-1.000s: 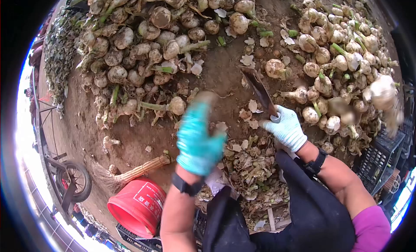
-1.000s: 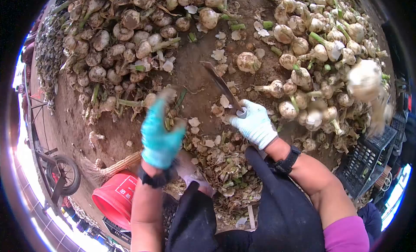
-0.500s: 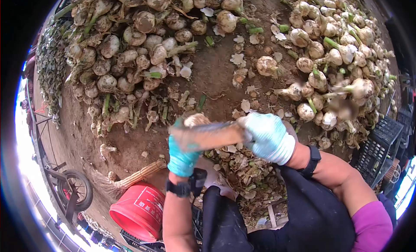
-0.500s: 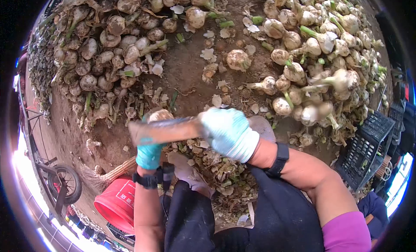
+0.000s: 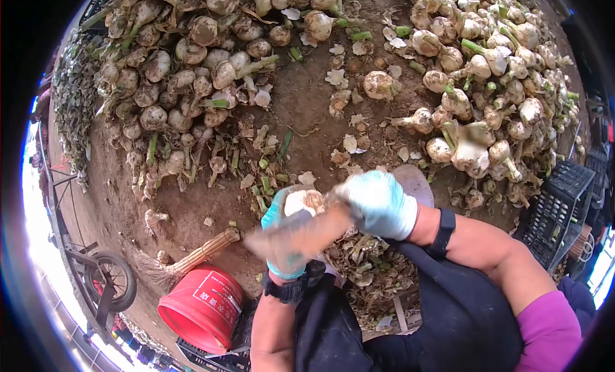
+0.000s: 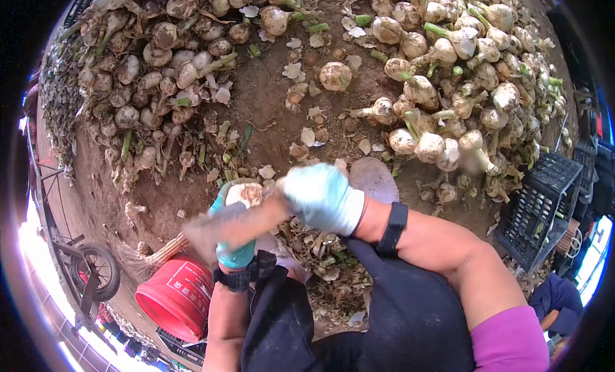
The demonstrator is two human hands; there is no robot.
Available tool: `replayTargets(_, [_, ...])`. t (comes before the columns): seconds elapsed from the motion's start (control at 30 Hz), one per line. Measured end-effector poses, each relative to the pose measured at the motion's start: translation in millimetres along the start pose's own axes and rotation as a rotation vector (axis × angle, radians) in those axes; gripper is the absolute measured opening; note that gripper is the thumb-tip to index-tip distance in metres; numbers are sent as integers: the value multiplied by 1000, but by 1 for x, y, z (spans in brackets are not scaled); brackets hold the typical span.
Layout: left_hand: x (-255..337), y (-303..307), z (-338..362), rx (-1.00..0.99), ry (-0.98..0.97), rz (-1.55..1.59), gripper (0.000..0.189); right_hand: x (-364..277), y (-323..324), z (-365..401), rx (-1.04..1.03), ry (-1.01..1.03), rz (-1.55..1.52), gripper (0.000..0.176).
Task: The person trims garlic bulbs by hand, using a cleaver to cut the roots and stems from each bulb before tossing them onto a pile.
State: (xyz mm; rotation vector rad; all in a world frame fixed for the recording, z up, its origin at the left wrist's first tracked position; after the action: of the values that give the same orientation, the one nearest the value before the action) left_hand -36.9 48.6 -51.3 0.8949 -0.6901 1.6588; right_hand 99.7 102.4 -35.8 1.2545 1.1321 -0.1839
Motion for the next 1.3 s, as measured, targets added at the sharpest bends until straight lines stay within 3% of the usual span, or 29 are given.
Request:
replayTargets(0.03, [16, -11, 12, -51, 52, -136, 48, 17, -2, 1, 17, -77, -6, 10])
replayTargets(0.1, [63, -33, 25, -161, -274, -238, 54, 72, 5, 5, -5, -439, 146, 5])
replayTargets(0.13, [56, -26, 17, -52, -271, -136, 55, 72, 18, 10, 103, -494, 126, 11])
replayTargets(0.17, [32, -18, 7, 9, -67, 83, 61, 61, 30, 8, 188, -587, -156, 22])
replayTargets(0.23, [26, -16, -2, -4, -172, -73, 70, 54, 15, 1, 132, -686, -557, 32])
replayTargets(0.27, [22, -20, -2, -34, -133, -53, 71, 41, 2, 2, -78, -943, -855, 34])
replayTargets(0.3, [19, -25, -5, -63, -100, -36, 73, 28, -7, -3, -153, -961, -1025, 34])
replayTargets(0.33, [32, -25, -7, -48, -411, -452, 75, 25, -11, -4, -185, -939, -1004, 34])
replayTargets(0.37, [43, -25, -4, -1, -575, -620, 81, 22, -15, -5, -215, -917, -979, 34])
replayTargets(0.43, [18, 4, -5, 292, -386, -380, 88, 18, -8, -11, -94, -854, -1004, 34])
replayTargets(0.47, [10, 1, -8, 208, 47, 313, 80, 10, 2, -16, -142, -820, -903, 34])
replayTargets(0.5, [-13, 9, -13, 122, 65, 571, 66, 6, 7, -20, -188, -781, -803, 34])
replayTargets(0.57, [-32, 4, -5, 207, 366, 630, 53, 2, 0, -26, -202, -526, -727, 34])
replayTargets(0.6, [-7, -7, -6, 44, 252, 567, 48, 7, 0, -27, -126, -501, -676, 31])
replayTargets(0.63, [0, -6, -3, 93, 307, 413, 41, 12, 0, -26, -55, -480, -622, 28])
replayTargets(0.67, [-1, 0, -6, 138, 231, 272, 39, 13, 1, -26, -63, -485, -617, 28])
replayTargets(0.73, [-25, 17, -17, 181, 153, 129, 37, -11, 26, -40, 117, -19, -159, 21])
replayTargets(0.8, [10, 19, -8, 231, -794, -647, 32, 13, 10, -33, 54, -18, -99, 19])
replayTargets(0.83, [15, 23, -2, 238, -797, -654, 32, 26, 0, -26, -7, -14, -39, 18])
replayTargets(0.9, [24, 32, -9, 267, -105, 56, 31, 76, -4, -10, -96, -361, 220, 20])
replayTargets(0.93, [26, 37, -12, 383, -117, 100, 31, 80, 7, -6, -20, -496, 89, 21])
replayTargets(0.97, [31, 35, -20, 360, -33, -137, 35, 83, 16, -1, 51, -630, -42, 22])
replayTargets(1.03, [39, -6, -21, 146, -48, 264, 41, 84, 12, -1, 126, -679, -78, 23])
replayTargets(1.1, [61, -32, -15, -233, -26, 246, 45, 74, 8, -6, 413, -726, -752, 22])
replayTargets(1.13, [62, -17, -30, -132, -91, 190, 44, 88, 2, -9, 80, -735, -325, 24])
replayTargets(1.17, [55, 14, -48, 110, -199, 47, 44, 92, 6, -11, 87, -739, -259, 26])
replayTargets(1.2, [35, 53, -66, 358, -128, -87, 43, 95, 8, -12, 81, -777, -288, 26])
replayTargets(1.23, [38, 85, -78, 512, -329, -646, 48, 97, 10, -11, 73, -821, -315, 26])
replayTargets(1.3, [15, 134, -105, 715, 6, -1185, 62, 103, 13, -10, 125, -776, -308, 24])
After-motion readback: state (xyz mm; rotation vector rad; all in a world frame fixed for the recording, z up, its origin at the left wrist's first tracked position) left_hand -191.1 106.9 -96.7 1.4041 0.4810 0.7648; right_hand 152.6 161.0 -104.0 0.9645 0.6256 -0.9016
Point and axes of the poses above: each hand's wrist, its own z-axis away from the middle knuckle, its own y-axis out of the back of the hand, x = y × z, the point moved 8 cm from there along -z, towards the middle knuckle, and after that the axes turned 7 degrees about x, right-handed, at the moved point
